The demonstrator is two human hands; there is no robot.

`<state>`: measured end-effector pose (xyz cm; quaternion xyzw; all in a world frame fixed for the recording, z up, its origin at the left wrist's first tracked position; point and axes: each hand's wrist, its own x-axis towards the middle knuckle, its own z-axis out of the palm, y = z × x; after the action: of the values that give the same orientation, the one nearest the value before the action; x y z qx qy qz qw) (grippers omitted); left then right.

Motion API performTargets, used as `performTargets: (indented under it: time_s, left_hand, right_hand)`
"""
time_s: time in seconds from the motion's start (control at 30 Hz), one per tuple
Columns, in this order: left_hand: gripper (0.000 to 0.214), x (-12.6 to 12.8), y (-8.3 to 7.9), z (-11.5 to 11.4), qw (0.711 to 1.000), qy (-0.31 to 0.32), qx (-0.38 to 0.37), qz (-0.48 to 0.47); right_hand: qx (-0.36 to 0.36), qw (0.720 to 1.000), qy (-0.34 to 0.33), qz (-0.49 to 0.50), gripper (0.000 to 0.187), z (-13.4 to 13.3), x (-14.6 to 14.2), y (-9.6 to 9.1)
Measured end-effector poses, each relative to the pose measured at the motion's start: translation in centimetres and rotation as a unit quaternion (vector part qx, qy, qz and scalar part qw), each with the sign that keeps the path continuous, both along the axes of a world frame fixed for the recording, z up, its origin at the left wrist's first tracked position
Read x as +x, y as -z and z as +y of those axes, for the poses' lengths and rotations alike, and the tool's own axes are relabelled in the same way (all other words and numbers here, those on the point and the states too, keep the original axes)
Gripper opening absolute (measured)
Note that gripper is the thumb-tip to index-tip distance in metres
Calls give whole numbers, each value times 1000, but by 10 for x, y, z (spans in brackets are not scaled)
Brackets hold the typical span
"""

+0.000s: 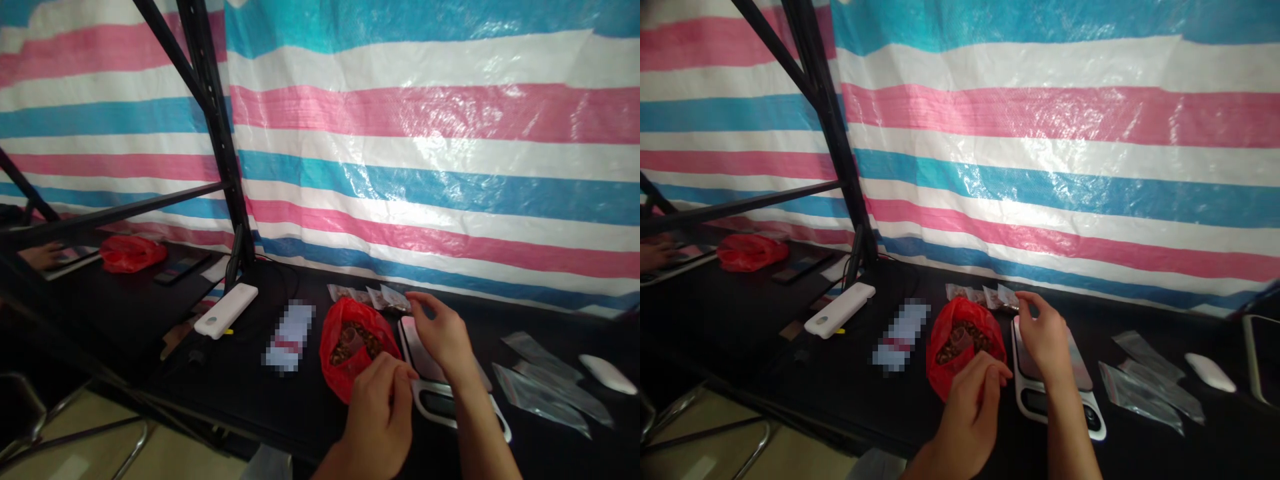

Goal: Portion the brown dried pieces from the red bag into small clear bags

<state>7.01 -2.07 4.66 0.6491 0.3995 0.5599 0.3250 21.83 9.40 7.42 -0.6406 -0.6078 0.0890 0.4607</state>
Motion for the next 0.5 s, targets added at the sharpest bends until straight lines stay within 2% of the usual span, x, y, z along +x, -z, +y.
performTargets:
  time_s: [0.1,0.2,0.37,0.5]
  left_hand:
    - [31,7,-1,-5,997,27,43,49]
    - [25,10,-4,-11,987,41,110,106]
    - [21,11,2,-19,963,87,194,165]
    - [23,6,18,-23,945,108,230,205]
  right_hand:
    - [-6,998,59,-13,41,-12,37,-1]
    - [-43,985,156,-60,43,-22,87,11]
    - [-25,974,134,-178,61,-31,144,52]
    - [-65,968,156,-188,55,-37,177,68]
